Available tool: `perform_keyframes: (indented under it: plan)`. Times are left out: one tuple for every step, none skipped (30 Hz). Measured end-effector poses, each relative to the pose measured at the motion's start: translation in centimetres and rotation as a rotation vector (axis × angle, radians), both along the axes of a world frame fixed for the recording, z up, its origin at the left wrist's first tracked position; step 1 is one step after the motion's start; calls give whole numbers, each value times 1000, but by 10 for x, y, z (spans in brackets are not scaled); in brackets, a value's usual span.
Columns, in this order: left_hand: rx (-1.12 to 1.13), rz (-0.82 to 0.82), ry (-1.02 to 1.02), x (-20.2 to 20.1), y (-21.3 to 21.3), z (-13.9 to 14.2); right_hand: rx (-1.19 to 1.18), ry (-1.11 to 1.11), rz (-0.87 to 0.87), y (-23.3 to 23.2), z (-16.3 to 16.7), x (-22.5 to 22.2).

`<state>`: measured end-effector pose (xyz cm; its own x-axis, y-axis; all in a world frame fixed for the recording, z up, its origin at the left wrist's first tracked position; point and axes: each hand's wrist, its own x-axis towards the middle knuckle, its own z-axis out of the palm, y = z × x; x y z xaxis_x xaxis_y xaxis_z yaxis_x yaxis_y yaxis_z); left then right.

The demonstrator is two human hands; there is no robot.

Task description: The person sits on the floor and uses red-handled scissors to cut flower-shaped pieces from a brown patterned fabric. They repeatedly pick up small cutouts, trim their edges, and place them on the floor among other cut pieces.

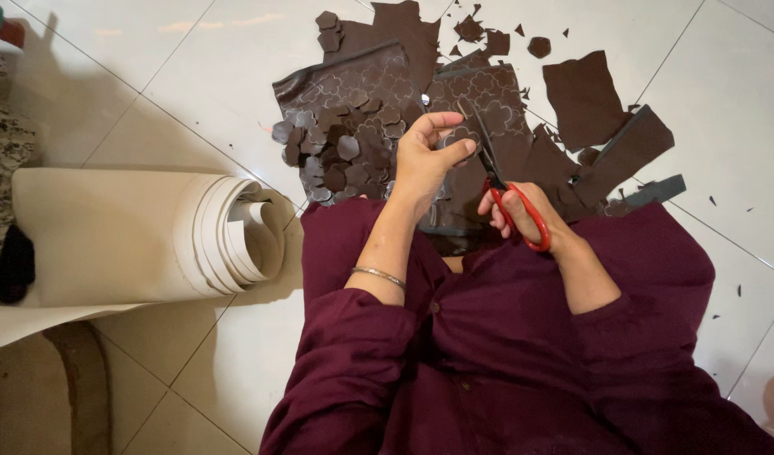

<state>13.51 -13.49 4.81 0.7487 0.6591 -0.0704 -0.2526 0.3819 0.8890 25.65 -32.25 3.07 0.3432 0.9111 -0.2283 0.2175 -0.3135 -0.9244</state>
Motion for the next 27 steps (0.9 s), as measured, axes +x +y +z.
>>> perform_keyframes:
  plan:
    - [0, -4, 1, -1, 0, 0, 3, -14, 4, 0, 0, 0]
    - [0, -8, 1, 0, 0, 1, 6, -27, 8, -1, 1, 0]
    - [1, -12, 2, -1, 1, 1, 9, -15, 7, -1, 1, 1]
    - [3, -9, 6, -1, 1, 1, 12, -3, 6, -1, 1, 1]
    - [5, -6, 9, -1, 1, 2, 15, 9, 4, -1, 2, 2]
    - [7, -2, 11, -1, 1, 2, 9, 15, 5, -2, 2, 2]
    - [8, 0, 8, -1, 1, 2, 4, 21, 6, -2, 2, 3]
    - [10, 3, 6, 0, 1, 3, -2, 27, 7, -2, 3, 4]
    - [11, 6, 3, -1, 1, 3, -6, 25, 7, -2, 3, 4]
    - [8, 6, 6, 0, 1, 3, -9, 23, 7, -2, 3, 4]
    - [5, 6, 8, -1, 2, 3, -12, 20, 7, -2, 3, 4]
    - [1, 7, 10, 0, 2, 3, -7, 20, 6, -3, 4, 5]
    - [5, 10, 7, -1, 2, 3, -4, 20, 4, -2, 4, 4]
    - [9, 13, 4, -1, 3, 2, 0, 20, 2, -3, 5, 4]
    - [14, 16, 0, -1, 3, 2, -11, 15, -4, -3, 5, 4]
    - [9, 17, 1, 0, 3, 2, -21, 9, -10, -3, 6, 4]
    - [4, 17, 1, -1, 4, 2, -31, 4, -15, -3, 7, 3]
    - [0, 18, 1, 0, 4, 2, -35, -1, -16, -3, 8, 4]
    - [-5, 21, 6, 0, 4, 2, -39, -5, -17, -3, 8, 4]
    - [-11, 24, 11, 0, 4, 2, -42, -10, -17, -3, 9, 4]
    - [-16, 27, 16, 0, 5, 1, -50, -14, -16, -3, 9, 4]
    - [-14, 29, 17, 0, 4, 1, -57, -19, -14, -3, 9, 5]
    - [-12, 31, 18, 0, 4, 1, -64, -24, -13, -3, 8, 6]
    - [-10, 33, 20, -1, 4, 1, -73, -28, -19, -3, 7, 6]
    - [-6, 40, 24, -1, 5, 1, -83, -31, -26, -3, 6, 7]
    - [-1, 47, 28, -1, 4, 1, -93, -34, -33, -4, 5, 8]
    - [4, 54, 32, -1, 4, 1, -87, -24, -31, -4, 3, 9]
